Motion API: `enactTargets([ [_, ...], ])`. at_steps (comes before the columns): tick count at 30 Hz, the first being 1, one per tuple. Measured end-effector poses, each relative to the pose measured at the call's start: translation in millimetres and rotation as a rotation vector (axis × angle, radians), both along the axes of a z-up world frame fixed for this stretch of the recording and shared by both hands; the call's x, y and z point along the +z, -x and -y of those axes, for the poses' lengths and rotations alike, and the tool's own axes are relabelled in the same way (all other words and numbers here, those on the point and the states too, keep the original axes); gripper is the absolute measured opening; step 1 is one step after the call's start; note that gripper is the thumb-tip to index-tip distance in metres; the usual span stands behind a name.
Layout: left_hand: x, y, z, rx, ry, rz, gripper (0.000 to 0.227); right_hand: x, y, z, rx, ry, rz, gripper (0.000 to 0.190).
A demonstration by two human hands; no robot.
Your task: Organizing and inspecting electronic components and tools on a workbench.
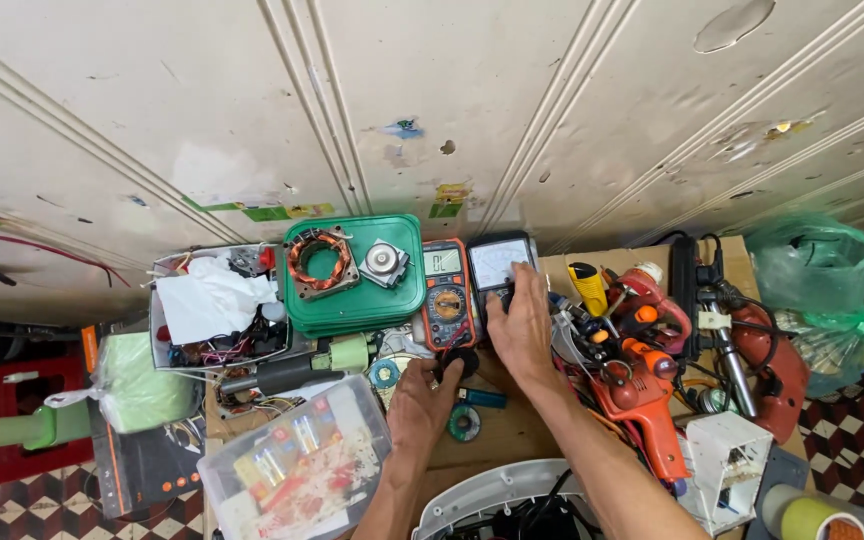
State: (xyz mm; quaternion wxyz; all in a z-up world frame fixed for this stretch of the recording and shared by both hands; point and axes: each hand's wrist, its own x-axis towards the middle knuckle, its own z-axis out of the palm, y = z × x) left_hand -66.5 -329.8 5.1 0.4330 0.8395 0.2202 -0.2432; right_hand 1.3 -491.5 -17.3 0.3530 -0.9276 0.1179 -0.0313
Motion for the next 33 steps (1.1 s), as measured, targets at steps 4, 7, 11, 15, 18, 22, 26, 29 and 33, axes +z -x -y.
enactTargets([
  [4, -30.9, -9.7, 2.4, 0.018, -0.134, 0.205, 0.058, -36.2, -45.1, 17.9, 0.017, 0.141, 0.024, 0.076],
  [7, -47.9, -32.5, 14.8, 0.146, -0.013, 0.324, 0.067, -18.2, -60.9, 12.5, -0.017, 0.163, -0.345, 0.106],
  [11, -32.2, -59.9, 36.7, 0.09, -0.091, 0.288, 0.099, 3.2, -58.6, 6.5, 0.011, 0.243, -0.602, 0.126],
  [15, -71.3, -67.6, 52.0, 0.072, -0.219, 0.236, 0.102, 27.5, -60.1, -2.4, -0.037, 0.16, -0.595, 0.134],
  [18, -44.7, -68.4, 48.5, 0.159, -0.079, 0.261, 0.105, 37.9, -58.2, -6.0, -0.064, 0.159, -0.603, 0.139],
  [22, -44.8, -58.4, 47.7, 0.217, 0.034, 0.317, 0.095, 46.1, -54.8, -3.2, -0.078, 0.179, -0.54, 0.138],
  [26, -5.4, -50.1, 42.1, 0.309, 0.338, 0.267, 0.08, 57.3, -45.7, -3.5, -0.078, 0.205, -0.469, 0.134],
  [29, 1.7, -37.0, 42.3, 0.315, 0.47, 0.355, 0.072, 71.2, -32.7, -3.7, -0.07, 0.231, -0.332, 0.132],
  [33, 23.4, -14.3, 41.7, 0.256, 0.429, 0.509, 0.074, 86.2, -2.4, -2.0, -0.098, 0.096, -0.036, 0.128],
])
